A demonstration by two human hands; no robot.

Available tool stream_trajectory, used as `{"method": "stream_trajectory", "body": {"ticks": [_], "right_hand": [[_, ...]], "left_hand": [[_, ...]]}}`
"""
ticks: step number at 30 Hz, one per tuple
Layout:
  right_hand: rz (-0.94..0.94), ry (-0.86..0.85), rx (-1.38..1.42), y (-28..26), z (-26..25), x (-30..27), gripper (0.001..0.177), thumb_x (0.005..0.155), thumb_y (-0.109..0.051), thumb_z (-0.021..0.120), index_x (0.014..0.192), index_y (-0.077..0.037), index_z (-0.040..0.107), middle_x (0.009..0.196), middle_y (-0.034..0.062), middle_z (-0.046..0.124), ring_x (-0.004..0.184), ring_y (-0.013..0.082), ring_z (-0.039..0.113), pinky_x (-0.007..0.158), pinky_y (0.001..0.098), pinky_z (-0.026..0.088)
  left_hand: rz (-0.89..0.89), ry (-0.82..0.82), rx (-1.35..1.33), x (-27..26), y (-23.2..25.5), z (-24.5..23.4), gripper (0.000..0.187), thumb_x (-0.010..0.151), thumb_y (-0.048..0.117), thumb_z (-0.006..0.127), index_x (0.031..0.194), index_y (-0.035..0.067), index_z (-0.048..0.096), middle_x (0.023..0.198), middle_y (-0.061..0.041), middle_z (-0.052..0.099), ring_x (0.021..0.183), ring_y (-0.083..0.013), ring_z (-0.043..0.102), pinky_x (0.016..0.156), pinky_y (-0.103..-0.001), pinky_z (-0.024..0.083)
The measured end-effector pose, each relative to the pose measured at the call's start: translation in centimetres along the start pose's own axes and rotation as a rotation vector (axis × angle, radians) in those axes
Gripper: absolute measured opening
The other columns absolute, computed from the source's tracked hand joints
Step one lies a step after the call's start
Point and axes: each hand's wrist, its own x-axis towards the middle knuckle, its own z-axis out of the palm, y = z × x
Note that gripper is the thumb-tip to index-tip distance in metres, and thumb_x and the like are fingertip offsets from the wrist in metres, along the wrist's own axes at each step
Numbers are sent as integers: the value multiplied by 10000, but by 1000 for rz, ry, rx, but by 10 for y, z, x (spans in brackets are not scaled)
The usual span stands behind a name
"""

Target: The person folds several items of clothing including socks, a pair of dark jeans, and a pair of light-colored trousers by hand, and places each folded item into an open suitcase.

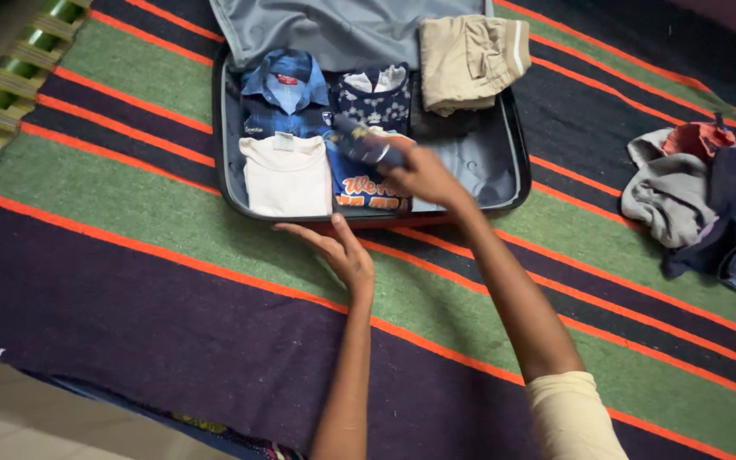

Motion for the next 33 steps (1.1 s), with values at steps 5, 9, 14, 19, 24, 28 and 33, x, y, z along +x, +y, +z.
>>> {"method": "stream_trajectory", "body": {"ticks": [5, 9, 14, 19, 24, 28, 33], "right_hand": [[-290, 487, 296, 3, -14, 19, 437, 996, -101, 675, 1425, -91, 592, 1049, 162, 766, 881, 290, 745, 746, 314, 547], [-415, 701, 12, -22, 31, 37, 694, 879, -9, 591, 1547, -136, 453, 1459, 178, 599, 1379, 333, 548, 1125, 530, 349], [-274, 87, -416, -68, 126, 68, 886, 904, -338, 682, 1652, -247, 217, 1726, 168, -27, 1574, 431, -43, 1176, 742, -49], [-81, -150, -363, -84, 168, 69, 1117, 876, -839, 391, 1645, -100, 61, 1692, 211, -180, 1522, 482, -259, 1114, 783, -123], [-157, -175, -267, -63, 162, 74, 1063, 854, -810, 403, 1631, -135, 141, 1685, 213, -138, 1519, 460, -218, 1124, 738, -96], [-415, -64, 505, 7, 104, 100, 572, 1041, -449, 593, 1422, -22, 621, 1388, 196, 639, 1334, 315, 533, 1114, 485, 418], [-47, 845, 859, 118, 14, 88, 469, 935, -318, 691, 1309, -58, 579, 1162, 101, 702, 945, 182, 736, 749, 326, 621]], "left_hand": [[9, -9, 8, 1, 4, -3, 870, 1113, 363, 435, 1600, -86, -129, 1704, -323, -145, 1615, -412, -97, 1317, -468, -29], [-40, 32, -75, -3, 3, -3, 787, 1123, 317, 382, 1635, -67, -77, 1731, -317, -88, 1636, -414, -47, 1332, -473, 12], [-64, 59, -102, -7, -30, 5, 810, 1092, 316, 421, 1636, -57, -49, 1716, -332, -76, 1618, -439, -42, 1305, -514, 16], [-189, -2, -113, -13, -51, 11, 871, 1051, 332, 485, 1630, -53, -39, 1687, -361, -88, 1589, -482, -64, 1267, -583, 7], [-139, -33, -27, -15, -34, 21, 932, 1009, 348, 549, 1624, -48, -29, 1658, -390, -100, 1560, -524, -86, 1229, -652, -3], [154, -63, 266, -32, -24, 25, 982, 976, 361, 600, 1620, -45, -21, 1634, -413, -110, 1537, -558, -104, 1199, -707, -10], [432, -476, 677, -61, -19, 44, 896, 941, 294, 624, 1659, 83, 131, 1691, -296, -13, 1556, -534, -21, 1183, -784, 25]]}}
